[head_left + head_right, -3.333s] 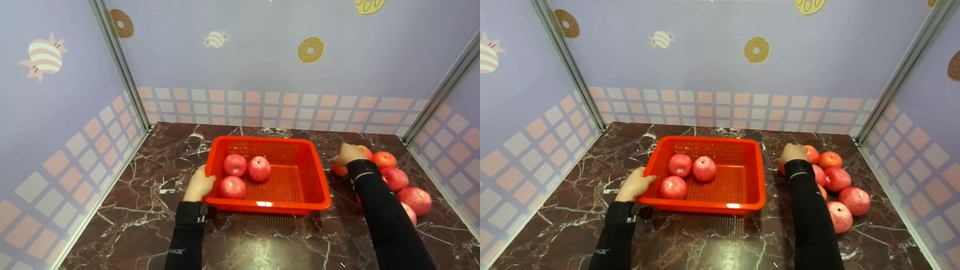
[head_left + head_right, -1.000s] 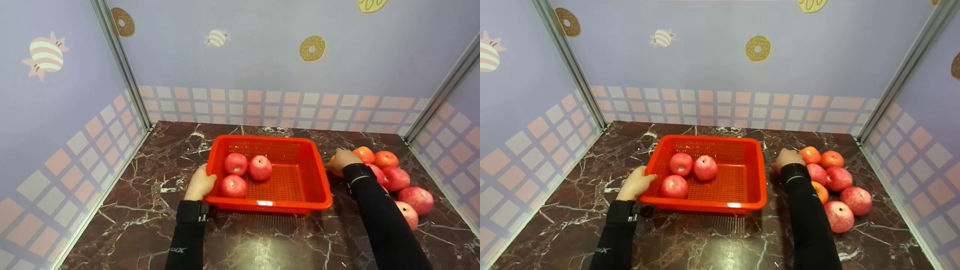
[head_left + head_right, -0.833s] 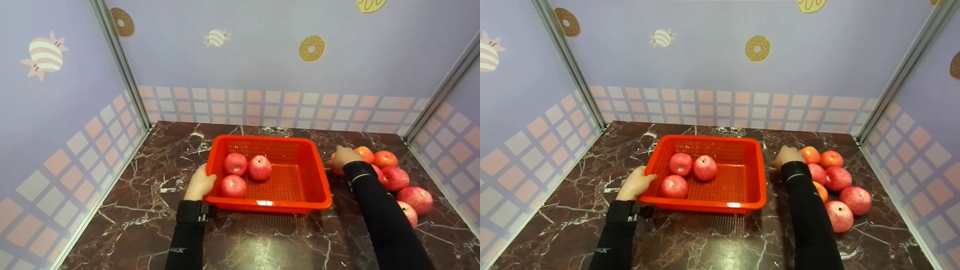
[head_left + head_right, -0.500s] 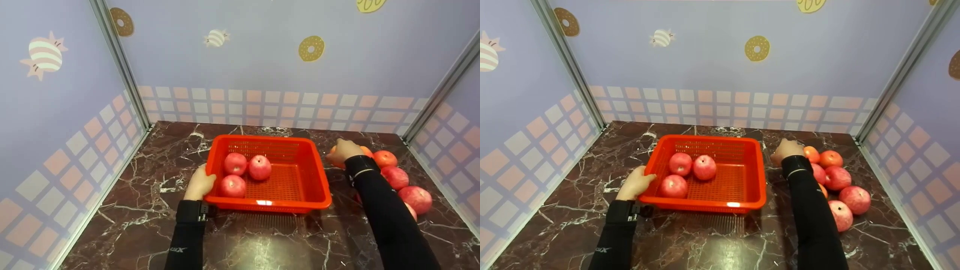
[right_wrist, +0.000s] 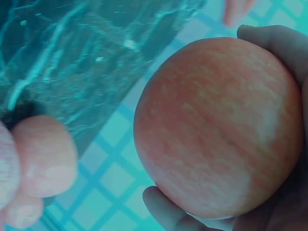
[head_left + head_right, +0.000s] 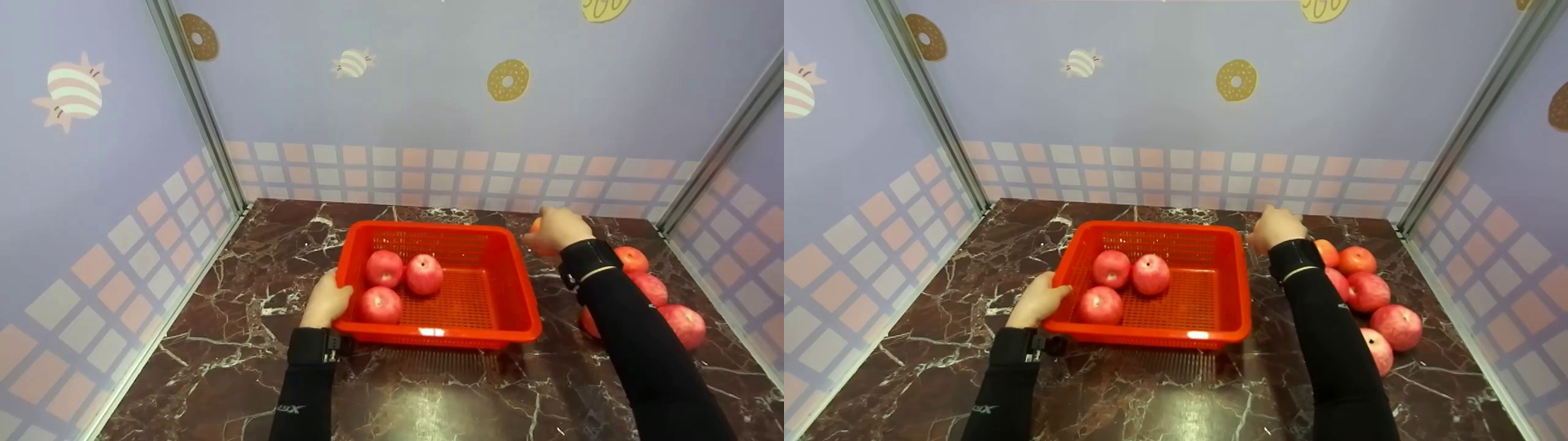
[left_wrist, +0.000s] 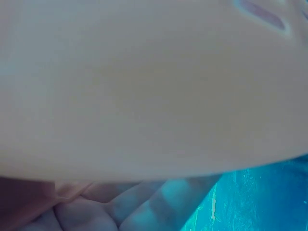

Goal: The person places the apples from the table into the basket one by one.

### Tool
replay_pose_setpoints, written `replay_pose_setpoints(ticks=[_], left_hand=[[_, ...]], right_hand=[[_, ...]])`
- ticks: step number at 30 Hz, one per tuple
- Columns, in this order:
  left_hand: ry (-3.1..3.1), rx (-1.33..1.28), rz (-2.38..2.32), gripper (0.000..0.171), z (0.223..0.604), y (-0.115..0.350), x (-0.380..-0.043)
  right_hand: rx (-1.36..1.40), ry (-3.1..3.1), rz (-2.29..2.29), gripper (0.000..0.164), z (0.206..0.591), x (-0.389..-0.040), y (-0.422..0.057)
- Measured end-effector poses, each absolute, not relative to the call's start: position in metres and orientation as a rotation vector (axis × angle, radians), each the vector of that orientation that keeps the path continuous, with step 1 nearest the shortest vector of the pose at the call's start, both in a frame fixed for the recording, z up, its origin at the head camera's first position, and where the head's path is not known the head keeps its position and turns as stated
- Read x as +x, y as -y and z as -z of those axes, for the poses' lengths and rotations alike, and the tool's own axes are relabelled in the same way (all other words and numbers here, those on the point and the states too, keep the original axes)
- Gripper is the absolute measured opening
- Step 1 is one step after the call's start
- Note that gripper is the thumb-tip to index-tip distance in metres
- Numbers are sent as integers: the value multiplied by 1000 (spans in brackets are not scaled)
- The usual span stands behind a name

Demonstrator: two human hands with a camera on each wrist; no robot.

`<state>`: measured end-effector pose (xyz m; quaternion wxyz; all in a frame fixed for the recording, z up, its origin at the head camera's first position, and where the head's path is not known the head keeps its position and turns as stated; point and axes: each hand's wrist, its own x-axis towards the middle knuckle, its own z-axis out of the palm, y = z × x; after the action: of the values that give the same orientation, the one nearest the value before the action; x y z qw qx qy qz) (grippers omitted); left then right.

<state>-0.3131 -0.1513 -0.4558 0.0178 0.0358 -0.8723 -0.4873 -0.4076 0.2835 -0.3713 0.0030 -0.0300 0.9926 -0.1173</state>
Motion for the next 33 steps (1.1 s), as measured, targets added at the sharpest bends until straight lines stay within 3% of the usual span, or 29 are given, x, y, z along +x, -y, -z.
replay_pose_setpoints(ticks=[10, 33], left_hand=[[2727, 111, 1463, 47, 455, 152, -312], [2722, 104, 1481, 48, 456, 152, -313]], right_hand=[[-181, -3152, 349, 60, 351, -394, -249], [-462, -3133, 216, 82, 365, -357, -170]])
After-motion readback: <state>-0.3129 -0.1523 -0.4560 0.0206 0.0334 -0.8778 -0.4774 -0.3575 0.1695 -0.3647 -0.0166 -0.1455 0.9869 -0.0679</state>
